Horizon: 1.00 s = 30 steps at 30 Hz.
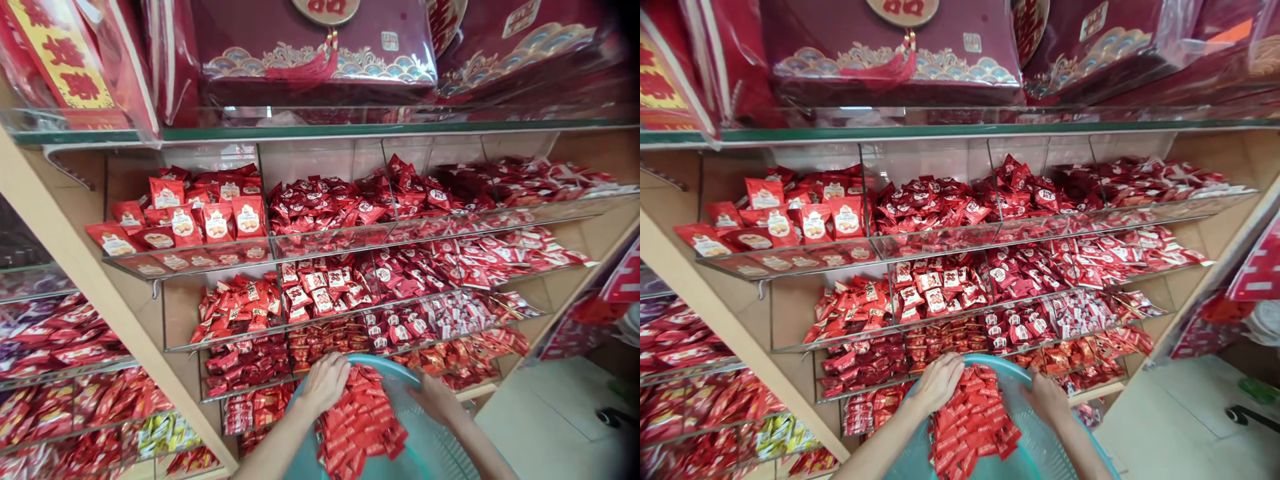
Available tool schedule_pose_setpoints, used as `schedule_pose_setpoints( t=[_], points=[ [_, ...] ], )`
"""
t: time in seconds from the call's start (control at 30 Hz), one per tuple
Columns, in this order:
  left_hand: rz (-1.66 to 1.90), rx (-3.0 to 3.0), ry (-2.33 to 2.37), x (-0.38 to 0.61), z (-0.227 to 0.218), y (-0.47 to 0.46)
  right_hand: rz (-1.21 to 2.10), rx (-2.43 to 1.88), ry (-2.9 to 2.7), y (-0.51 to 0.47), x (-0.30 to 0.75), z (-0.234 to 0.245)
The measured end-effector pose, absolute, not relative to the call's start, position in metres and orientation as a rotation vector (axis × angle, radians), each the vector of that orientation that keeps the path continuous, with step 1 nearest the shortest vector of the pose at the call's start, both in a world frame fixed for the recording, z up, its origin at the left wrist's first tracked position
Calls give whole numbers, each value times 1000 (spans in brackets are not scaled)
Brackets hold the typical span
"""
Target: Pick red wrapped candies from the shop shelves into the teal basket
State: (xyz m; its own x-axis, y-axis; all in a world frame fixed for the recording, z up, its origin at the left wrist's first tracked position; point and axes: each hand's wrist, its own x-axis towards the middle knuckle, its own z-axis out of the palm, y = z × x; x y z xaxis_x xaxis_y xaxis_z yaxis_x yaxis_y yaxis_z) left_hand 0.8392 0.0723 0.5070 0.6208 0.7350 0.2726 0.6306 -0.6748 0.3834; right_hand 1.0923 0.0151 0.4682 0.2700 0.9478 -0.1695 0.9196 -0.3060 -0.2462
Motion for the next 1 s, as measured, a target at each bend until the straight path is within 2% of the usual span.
schedule_pose_setpoints(
  t=[0.17,0.67,1.0],
  points=[
    [566,2554,1196,839,505,72,397,-2460,-1808,16,1086,479],
    [643,2591,1233,840,499,72,567,-2477,-1949,26,1090,501],
    [632,2632,1171,836,501,80,438,-2438,-1892,16,1089,481]
  ],
)
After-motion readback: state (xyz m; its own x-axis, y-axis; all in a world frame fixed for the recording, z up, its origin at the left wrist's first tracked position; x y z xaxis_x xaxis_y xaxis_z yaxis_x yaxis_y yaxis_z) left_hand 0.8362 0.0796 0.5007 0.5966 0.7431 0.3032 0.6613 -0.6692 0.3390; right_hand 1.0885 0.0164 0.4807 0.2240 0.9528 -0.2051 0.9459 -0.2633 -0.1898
